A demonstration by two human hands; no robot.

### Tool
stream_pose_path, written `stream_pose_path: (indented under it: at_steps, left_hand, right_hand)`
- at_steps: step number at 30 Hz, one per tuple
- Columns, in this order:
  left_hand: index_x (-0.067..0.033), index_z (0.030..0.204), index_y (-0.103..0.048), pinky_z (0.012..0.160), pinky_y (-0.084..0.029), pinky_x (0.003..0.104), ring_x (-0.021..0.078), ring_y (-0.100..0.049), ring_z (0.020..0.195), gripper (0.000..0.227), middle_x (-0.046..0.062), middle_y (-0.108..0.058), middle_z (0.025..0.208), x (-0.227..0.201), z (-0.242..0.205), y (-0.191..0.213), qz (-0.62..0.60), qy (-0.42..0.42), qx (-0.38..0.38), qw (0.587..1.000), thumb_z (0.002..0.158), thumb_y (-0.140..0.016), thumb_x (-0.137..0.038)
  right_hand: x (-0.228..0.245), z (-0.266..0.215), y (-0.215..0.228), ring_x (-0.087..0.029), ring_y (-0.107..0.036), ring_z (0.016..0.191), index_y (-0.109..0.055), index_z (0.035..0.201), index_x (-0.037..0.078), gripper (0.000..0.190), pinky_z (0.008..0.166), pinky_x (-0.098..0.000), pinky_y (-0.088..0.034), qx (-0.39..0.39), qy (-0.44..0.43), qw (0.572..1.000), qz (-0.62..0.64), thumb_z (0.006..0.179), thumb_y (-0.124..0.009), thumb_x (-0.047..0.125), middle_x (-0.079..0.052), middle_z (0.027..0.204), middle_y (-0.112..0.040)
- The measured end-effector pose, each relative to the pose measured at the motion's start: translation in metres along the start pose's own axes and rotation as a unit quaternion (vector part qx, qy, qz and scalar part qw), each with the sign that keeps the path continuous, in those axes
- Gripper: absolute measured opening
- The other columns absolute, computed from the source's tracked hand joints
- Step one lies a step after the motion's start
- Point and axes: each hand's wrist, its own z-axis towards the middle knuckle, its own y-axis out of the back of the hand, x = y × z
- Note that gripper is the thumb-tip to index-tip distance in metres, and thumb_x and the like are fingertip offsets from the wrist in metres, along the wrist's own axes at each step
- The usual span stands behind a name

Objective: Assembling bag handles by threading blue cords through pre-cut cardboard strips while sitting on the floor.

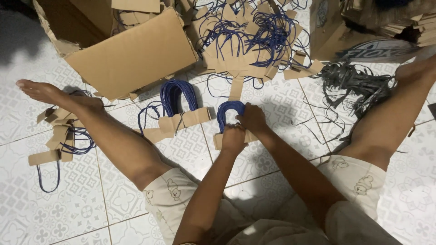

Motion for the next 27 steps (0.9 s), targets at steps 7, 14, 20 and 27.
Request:
stream_pose_path:
  at_steps: [7,14,20,27]
  left_hand:
    - [-0.004,0.119,-0.067,0.09,-0.047,0.044,0.0257,-0.07,0.09,0.071,0.008,-0.073,0.095,0.001,0.003,0.004,-0.015,0.004,0.014,1.0,0.072,-0.083,-0.054]
    - [-0.0044,0.119,-0.066,0.083,-0.049,0.044,0.0258,-0.07,0.087,0.071,0.007,-0.071,0.093,0.0,0.004,0.002,-0.017,0.01,0.016,1.0,0.072,-0.082,-0.055]
    - [-0.0024,0.12,-0.063,0.082,-0.05,0.043,0.0264,-0.07,0.088,0.076,0.008,-0.071,0.095,0.001,-0.002,0.019,0.001,0.008,0.013,1.0,0.072,-0.082,-0.058]
    - [-0.0028,0.116,-0.063,0.077,-0.049,0.041,0.0255,-0.071,0.085,0.073,0.007,-0.07,0.091,0.001,-0.004,0.024,0.015,0.012,0.011,1.0,0.073,-0.08,-0.059]
  right_hand:
    - [-0.021,0.042,-0.03,-0.045,-0.075,0.086,-0.07,0.096,-0.003,0.031,0.07,-0.0531,-0.063,-0.038,0.041,0.998,-0.031,0.083,-0.073,0.025,-0.022,0.082,-0.073]
    - [-0.018,0.029,-0.009,-0.044,-0.074,0.092,-0.072,0.103,-0.002,0.03,0.077,-0.0527,-0.06,0.006,0.084,0.996,-0.019,0.083,-0.072,0.021,-0.022,0.089,-0.073]
    - [-0.012,-0.044,0.086,-0.049,-0.054,0.132,-0.048,0.151,0.005,0.078,0.112,-0.0607,-0.042,0.138,0.013,0.983,0.122,0.097,-0.053,0.061,-0.031,0.135,-0.063]
    - [-0.189,-0.032,0.037,-0.022,-0.072,0.057,-0.081,0.077,0.015,0.048,0.062,-0.0363,-0.058,0.254,-0.107,0.943,-0.184,0.087,-0.059,0.057,-0.005,0.064,-0.074]
